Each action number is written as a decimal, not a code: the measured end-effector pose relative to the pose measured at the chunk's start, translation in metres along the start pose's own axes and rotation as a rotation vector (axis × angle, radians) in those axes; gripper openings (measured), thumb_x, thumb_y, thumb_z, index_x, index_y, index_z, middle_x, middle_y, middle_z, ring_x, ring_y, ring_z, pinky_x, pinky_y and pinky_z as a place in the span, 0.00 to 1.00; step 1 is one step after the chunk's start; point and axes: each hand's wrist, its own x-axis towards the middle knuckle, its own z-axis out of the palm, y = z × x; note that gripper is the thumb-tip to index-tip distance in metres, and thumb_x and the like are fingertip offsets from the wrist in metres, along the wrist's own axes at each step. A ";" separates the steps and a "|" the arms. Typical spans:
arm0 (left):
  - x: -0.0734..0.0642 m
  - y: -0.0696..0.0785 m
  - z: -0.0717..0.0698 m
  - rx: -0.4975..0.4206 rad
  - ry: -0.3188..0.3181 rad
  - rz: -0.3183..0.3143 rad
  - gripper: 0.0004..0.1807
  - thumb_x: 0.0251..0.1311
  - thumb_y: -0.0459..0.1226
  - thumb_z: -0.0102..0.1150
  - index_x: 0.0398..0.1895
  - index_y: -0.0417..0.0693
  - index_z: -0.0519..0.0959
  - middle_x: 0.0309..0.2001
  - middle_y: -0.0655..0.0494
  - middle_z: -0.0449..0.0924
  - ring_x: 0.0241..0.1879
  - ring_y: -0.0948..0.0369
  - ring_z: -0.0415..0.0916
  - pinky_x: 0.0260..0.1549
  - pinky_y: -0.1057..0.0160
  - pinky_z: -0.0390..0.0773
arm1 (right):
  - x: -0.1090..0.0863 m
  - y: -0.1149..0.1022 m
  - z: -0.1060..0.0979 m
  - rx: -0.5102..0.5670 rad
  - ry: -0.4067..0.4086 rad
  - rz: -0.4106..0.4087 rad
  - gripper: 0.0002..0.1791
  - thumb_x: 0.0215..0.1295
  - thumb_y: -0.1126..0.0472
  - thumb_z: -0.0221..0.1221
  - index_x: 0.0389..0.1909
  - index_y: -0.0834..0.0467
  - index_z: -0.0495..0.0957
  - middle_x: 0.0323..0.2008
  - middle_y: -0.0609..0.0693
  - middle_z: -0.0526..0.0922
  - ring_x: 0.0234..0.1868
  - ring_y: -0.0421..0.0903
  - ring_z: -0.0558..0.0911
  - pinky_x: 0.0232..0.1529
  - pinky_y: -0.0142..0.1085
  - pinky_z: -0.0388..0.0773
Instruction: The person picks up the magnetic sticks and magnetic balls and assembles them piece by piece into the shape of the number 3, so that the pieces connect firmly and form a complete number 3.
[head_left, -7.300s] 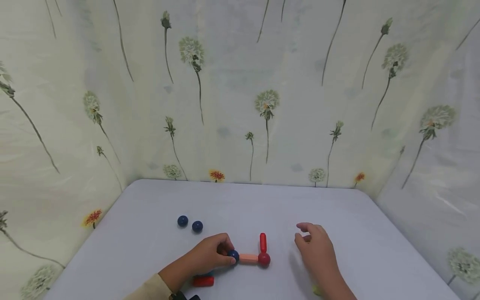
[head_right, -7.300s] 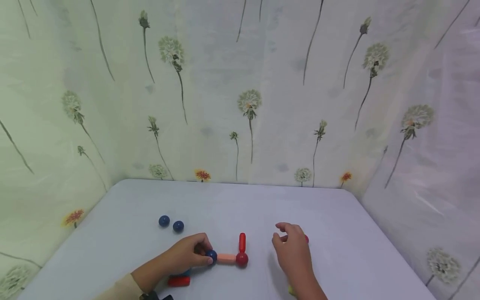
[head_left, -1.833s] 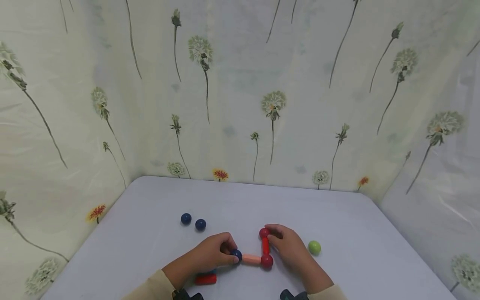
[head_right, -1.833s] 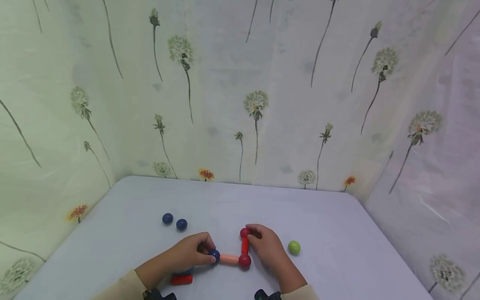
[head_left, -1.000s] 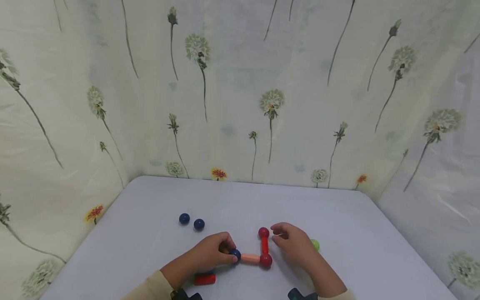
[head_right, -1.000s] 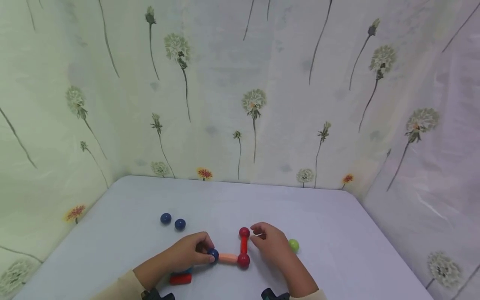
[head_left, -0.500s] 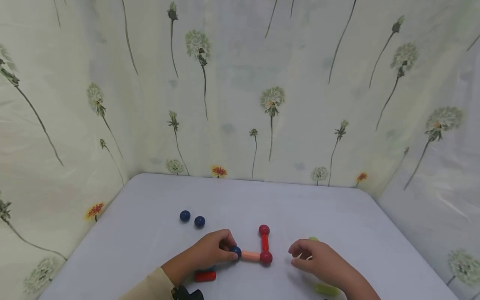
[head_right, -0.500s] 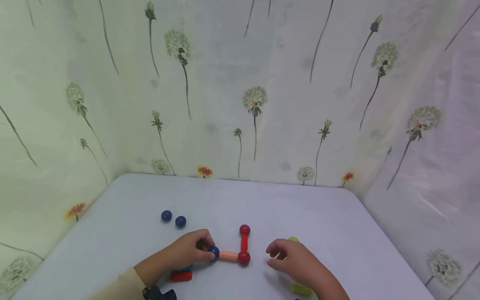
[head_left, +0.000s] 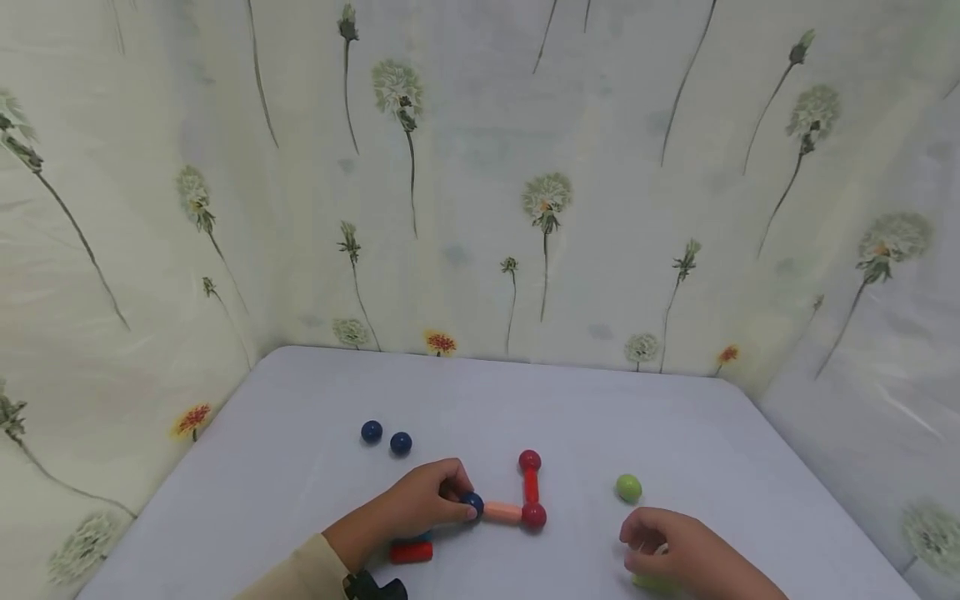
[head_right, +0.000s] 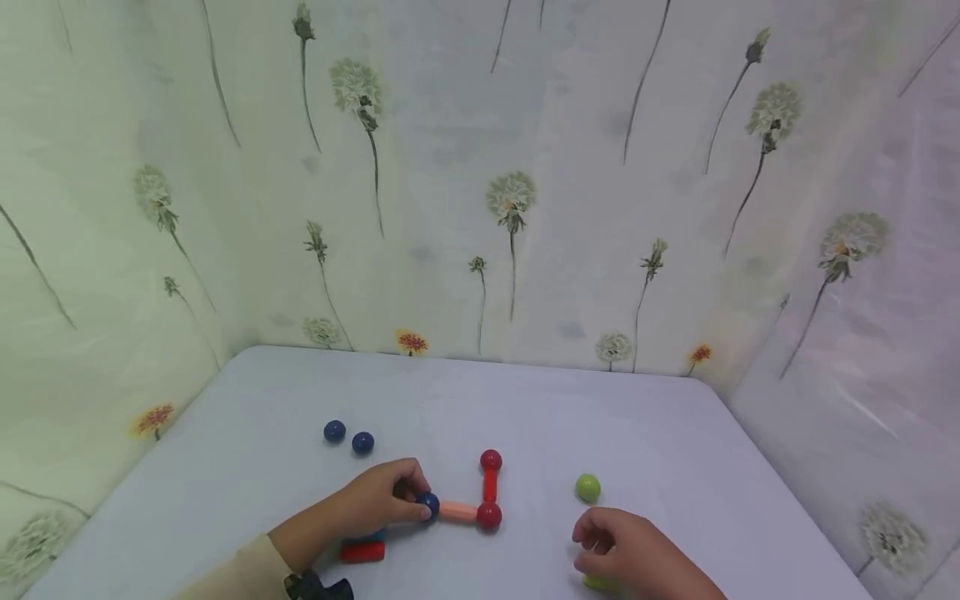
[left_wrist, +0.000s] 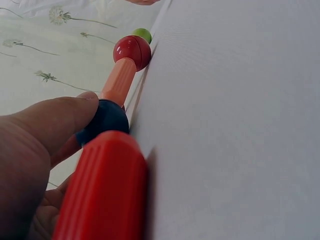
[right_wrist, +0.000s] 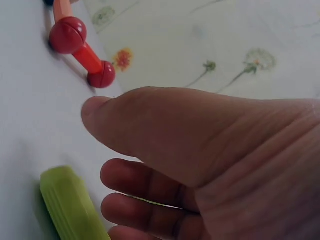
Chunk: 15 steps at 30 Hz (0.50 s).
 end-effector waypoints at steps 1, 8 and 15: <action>0.000 0.000 0.000 0.000 -0.003 0.000 0.14 0.58 0.42 0.77 0.40 0.61 0.79 0.37 0.64 0.82 0.39 0.60 0.78 0.41 0.59 0.78 | -0.002 0.004 0.000 0.002 -0.007 -0.005 0.14 0.62 0.54 0.73 0.43 0.53 0.81 0.40 0.44 0.84 0.40 0.42 0.79 0.40 0.34 0.78; 0.000 0.003 0.001 0.015 0.009 -0.014 0.14 0.58 0.41 0.77 0.39 0.61 0.79 0.37 0.64 0.82 0.40 0.60 0.78 0.43 0.58 0.78 | -0.008 0.029 -0.002 0.020 -0.033 -0.078 0.17 0.61 0.53 0.74 0.45 0.54 0.80 0.43 0.45 0.84 0.40 0.36 0.78 0.40 0.32 0.76; -0.001 0.002 0.001 0.001 0.006 -0.021 0.14 0.58 0.41 0.77 0.40 0.61 0.79 0.37 0.64 0.82 0.40 0.60 0.78 0.44 0.57 0.78 | -0.011 0.042 0.001 0.077 -0.075 -0.017 0.15 0.64 0.52 0.72 0.44 0.55 0.81 0.38 0.47 0.84 0.39 0.45 0.80 0.37 0.35 0.77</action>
